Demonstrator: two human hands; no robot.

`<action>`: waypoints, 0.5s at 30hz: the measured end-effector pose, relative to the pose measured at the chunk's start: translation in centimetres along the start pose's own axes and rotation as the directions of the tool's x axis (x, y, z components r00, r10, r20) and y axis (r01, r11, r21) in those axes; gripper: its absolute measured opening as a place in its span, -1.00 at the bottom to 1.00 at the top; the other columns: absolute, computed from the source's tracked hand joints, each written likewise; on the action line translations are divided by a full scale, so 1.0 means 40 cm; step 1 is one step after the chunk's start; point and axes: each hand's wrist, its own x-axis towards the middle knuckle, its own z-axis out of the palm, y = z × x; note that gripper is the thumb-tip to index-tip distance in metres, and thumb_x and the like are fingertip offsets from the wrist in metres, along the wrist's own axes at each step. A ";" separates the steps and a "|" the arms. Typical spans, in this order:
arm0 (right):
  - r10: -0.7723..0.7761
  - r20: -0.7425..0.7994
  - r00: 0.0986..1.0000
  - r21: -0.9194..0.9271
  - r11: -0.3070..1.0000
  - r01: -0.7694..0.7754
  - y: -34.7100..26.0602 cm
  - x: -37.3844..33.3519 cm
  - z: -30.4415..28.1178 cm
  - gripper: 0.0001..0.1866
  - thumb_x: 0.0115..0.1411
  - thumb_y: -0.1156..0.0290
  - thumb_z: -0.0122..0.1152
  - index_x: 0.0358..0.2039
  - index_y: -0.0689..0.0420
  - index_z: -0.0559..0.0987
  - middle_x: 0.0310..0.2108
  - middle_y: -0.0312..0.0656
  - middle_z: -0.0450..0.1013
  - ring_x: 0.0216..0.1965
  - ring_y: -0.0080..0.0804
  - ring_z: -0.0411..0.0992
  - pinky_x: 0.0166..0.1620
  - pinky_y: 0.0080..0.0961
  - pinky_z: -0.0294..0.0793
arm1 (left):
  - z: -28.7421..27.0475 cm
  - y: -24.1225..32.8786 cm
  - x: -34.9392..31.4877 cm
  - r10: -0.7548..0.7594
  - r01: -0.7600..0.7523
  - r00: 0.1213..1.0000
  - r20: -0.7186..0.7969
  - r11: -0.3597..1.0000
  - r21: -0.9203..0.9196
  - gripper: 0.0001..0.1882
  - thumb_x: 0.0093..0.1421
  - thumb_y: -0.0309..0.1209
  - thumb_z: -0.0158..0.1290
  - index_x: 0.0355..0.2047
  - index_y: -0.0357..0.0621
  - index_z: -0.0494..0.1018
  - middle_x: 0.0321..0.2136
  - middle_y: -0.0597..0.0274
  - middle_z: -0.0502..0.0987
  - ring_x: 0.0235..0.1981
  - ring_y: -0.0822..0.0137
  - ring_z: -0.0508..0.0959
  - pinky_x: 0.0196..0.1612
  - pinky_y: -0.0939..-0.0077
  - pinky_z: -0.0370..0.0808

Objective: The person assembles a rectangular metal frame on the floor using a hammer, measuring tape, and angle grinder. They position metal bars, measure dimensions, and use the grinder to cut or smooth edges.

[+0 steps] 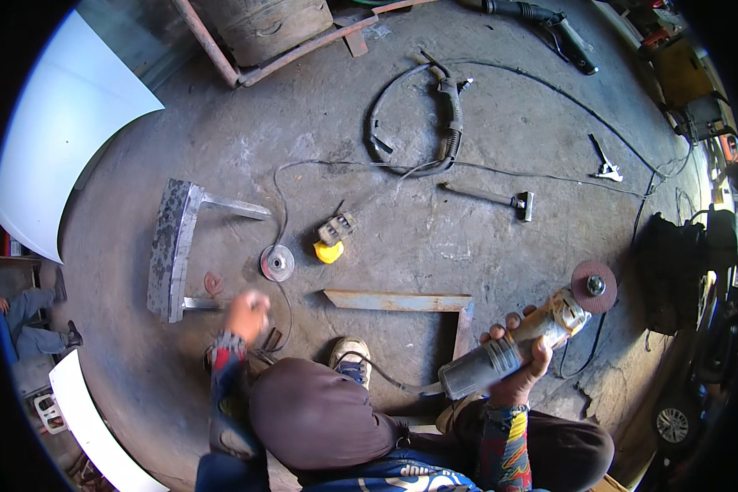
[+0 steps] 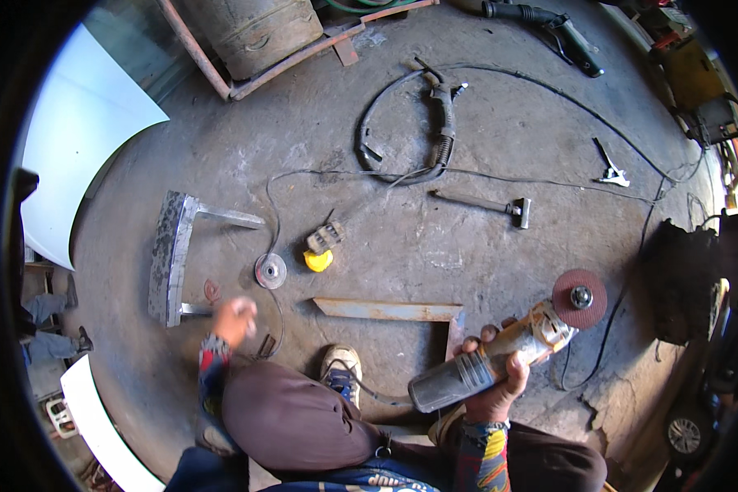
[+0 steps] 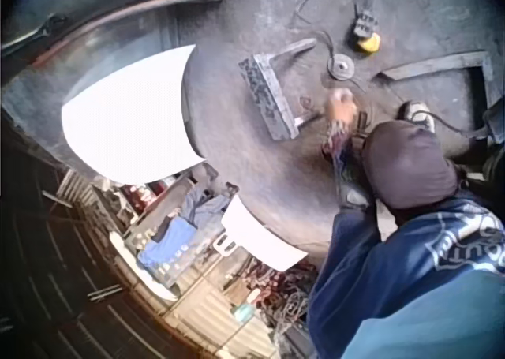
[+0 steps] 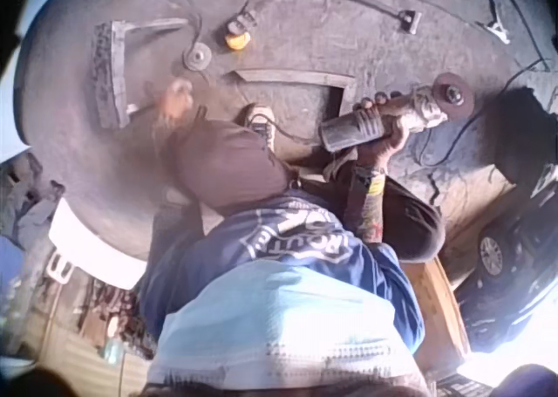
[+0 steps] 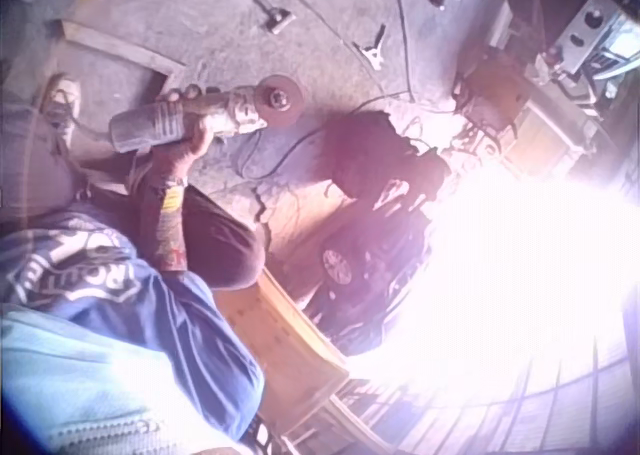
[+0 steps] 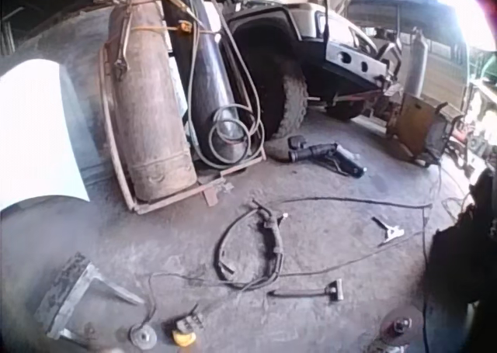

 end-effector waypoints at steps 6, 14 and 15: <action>-0.022 -0.173 0.985 -0.008 1.000 0.021 -0.005 -0.054 -0.061 -0.30 0.11 -0.01 0.37 0.20 -0.03 0.37 -0.18 -0.20 0.44 -0.24 -0.20 0.54 -0.09 -0.13 0.59 | 0.064 0.466 0.441 0.785 -0.725 0.598 -0.161 0.616 0.307 -0.77 0.32 -0.36 0.10 -0.13 -0.22 0.61 -0.25 0.01 0.69 -0.19 0.15 0.70 -0.09 0.33 0.58; -0.055 -0.318 0.946 0.026 0.997 0.067 -0.004 -0.111 -0.119 -0.27 0.10 -0.02 0.35 0.22 -0.02 0.32 -0.22 -0.18 0.42 -0.26 -0.21 0.54 -0.12 -0.13 0.61 | 0.429 0.704 0.658 0.613 -0.361 0.780 -0.130 0.609 0.706 -0.80 0.29 -0.28 0.12 -0.15 -0.05 0.59 -0.21 -0.05 0.66 -0.13 -0.11 0.65 -0.03 -0.09 0.53; -0.057 -0.320 0.946 0.020 0.998 0.067 -0.005 -0.113 -0.125 -0.26 0.10 -0.02 0.34 0.22 -0.02 0.32 -0.22 -0.18 0.42 -0.26 -0.21 0.54 -0.12 -0.12 0.62 | 0.429 0.709 0.644 0.622 -0.412 0.775 -0.109 0.629 0.659 -0.79 0.29 -0.26 0.12 -0.16 -0.06 0.59 -0.23 -0.06 0.65 -0.14 -0.12 0.65 -0.04 -0.08 0.53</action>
